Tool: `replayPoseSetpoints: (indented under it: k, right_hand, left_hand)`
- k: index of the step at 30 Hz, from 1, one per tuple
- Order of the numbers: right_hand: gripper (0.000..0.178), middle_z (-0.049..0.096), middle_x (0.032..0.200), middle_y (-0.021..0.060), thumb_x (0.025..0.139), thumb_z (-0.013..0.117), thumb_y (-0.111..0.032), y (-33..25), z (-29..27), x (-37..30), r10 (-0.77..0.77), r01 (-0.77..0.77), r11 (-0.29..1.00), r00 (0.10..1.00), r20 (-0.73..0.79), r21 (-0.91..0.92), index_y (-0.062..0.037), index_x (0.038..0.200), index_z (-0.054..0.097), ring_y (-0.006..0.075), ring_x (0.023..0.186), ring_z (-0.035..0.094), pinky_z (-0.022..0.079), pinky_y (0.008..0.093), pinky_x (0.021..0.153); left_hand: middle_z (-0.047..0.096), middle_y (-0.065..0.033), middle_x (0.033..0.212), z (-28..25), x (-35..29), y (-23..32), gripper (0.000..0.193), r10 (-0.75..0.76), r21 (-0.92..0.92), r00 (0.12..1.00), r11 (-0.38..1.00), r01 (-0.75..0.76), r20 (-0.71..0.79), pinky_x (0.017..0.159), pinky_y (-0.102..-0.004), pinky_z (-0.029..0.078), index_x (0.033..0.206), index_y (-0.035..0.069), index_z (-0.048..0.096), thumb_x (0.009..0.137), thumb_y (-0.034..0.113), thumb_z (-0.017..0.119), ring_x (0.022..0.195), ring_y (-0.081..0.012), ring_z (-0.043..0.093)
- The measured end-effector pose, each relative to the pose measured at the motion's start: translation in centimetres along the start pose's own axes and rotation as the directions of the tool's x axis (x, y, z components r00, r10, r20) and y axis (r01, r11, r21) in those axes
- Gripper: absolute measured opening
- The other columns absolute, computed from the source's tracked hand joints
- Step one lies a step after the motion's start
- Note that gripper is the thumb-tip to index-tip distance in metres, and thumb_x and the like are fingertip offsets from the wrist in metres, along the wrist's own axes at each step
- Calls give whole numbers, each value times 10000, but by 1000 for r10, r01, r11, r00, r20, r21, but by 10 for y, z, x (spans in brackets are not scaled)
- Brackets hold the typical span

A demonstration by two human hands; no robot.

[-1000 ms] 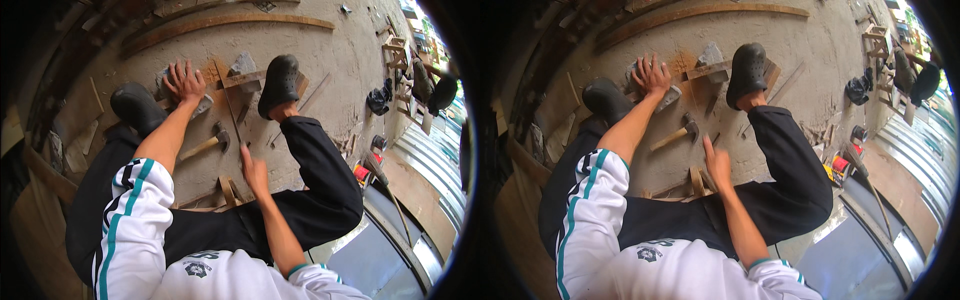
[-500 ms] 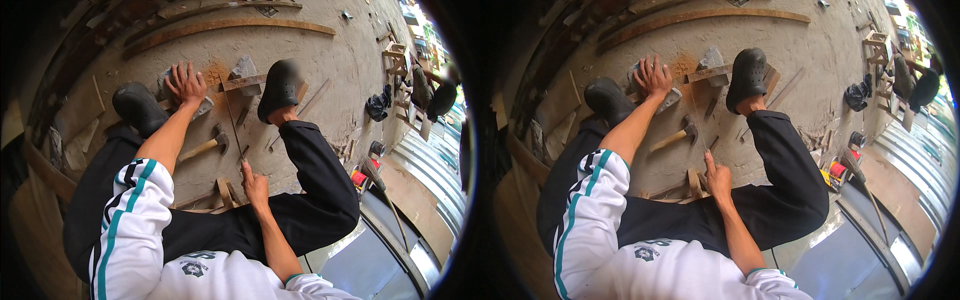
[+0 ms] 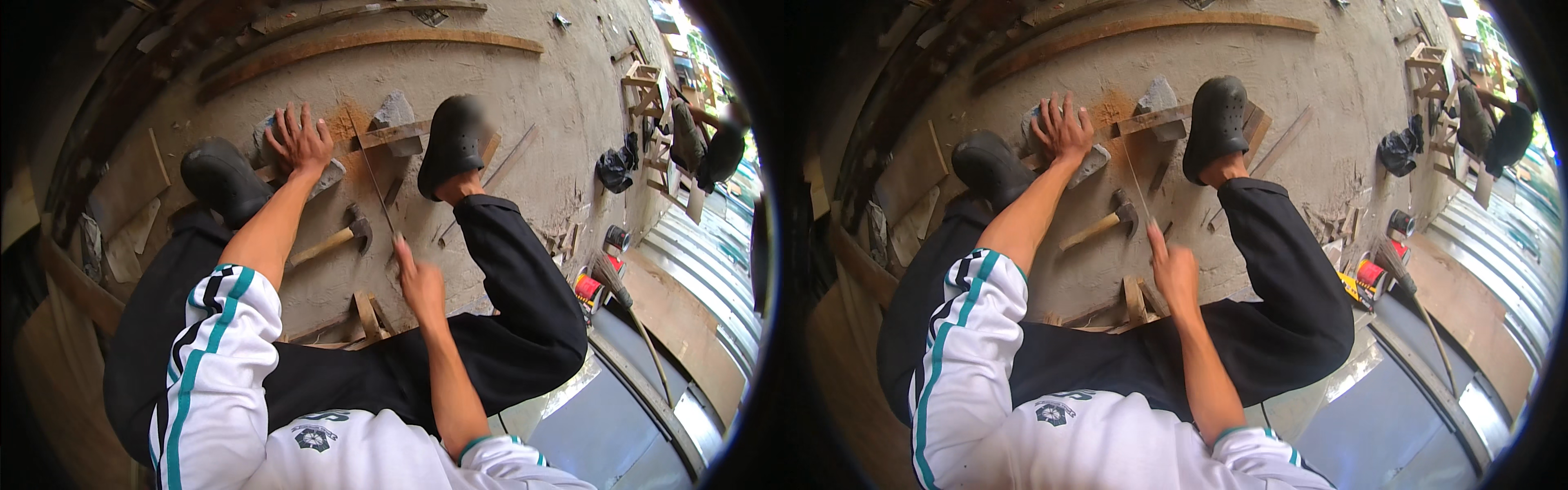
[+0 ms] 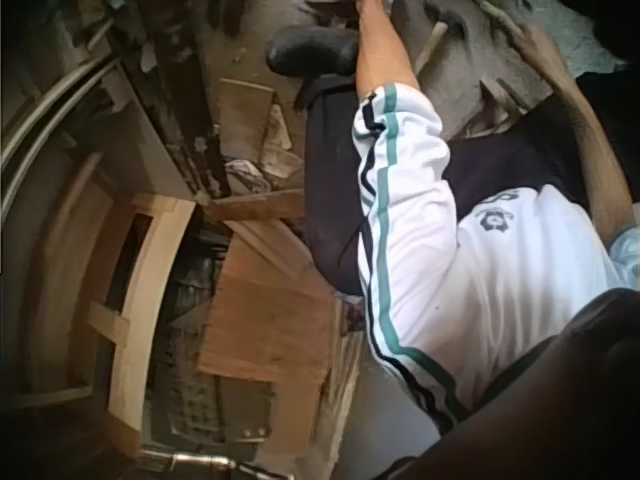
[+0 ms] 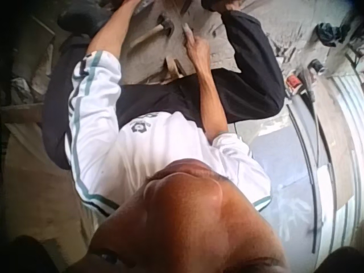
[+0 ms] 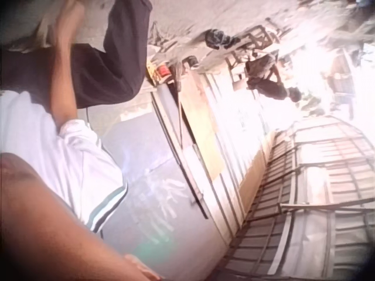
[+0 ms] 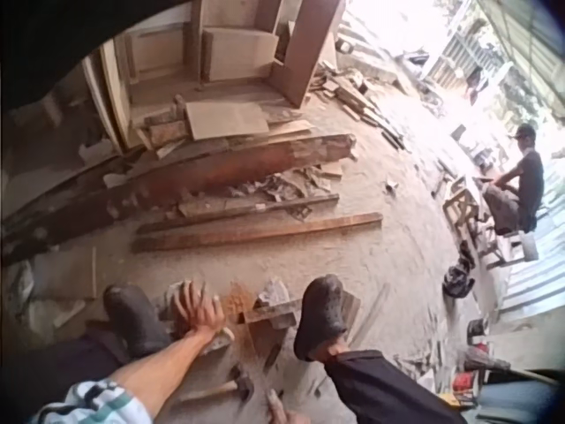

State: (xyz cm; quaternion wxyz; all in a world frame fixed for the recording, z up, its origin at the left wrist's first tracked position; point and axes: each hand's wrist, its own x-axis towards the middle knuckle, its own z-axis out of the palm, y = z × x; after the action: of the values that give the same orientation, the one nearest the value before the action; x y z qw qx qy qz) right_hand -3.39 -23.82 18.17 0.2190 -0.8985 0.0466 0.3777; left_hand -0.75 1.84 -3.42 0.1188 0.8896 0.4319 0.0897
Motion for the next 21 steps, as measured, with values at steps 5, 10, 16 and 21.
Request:
replayPoseSetpoints:
  k: [5, 10, 16, 21]
  right_hand:
    - [826, 466, 481, 157, 917, 462, -677, -37, 26, 74, -59, 59, 995, 998, -7, 77, 65, 568, 558, 248, 469, 502, 404, 388, 512]
    - [785, 472, 497, 181, 947, 472, -614, 36, 16, -12, 59, -73, 982, 995, 85, 174, 93, 624, 585, 223, 495, 494, 397, 415, 530]
    - [828, 606, 715, 340, 940, 414, -639, -40, 31, 69, -73, 73, 997, 997, -25, -5, 124, 721, 650, 491, 776, 631, 475, 505, 767]
    - [826, 620, 766, 345, 925, 432, -659, 14, 41, 50, -115, 114, 992, 993, 15, 55, 111, 726, 658, 496, 821, 631, 480, 502, 799]
  left_hand:
    - [320, -102, 1539, 1, 2, 3, 520, 1, -25, 1000, 1000, -2, -6, 1149, -572, 8, 1434, 171, 446, 968, 399, 402, 1466, -296, 160]
    - [324, -99, 1540, -4, 4, -2, 522, -9, 21, 1000, 1000, 9, 8, 1148, -567, 19, 1431, 184, 451, 966, 415, 404, 1463, -293, 173]
    - [320, -88, 1543, 0, 0, 10, 521, -6, -31, 1000, 1000, 7, 19, 1151, -565, 10, 1429, 181, 448, 964, 413, 407, 1469, -280, 159]
    - [315, -92, 1542, 4, 1, -1, 532, -1, -51, 1000, 999, 0, -9, 1153, -569, -8, 1433, 168, 442, 965, 418, 411, 1471, -280, 148]
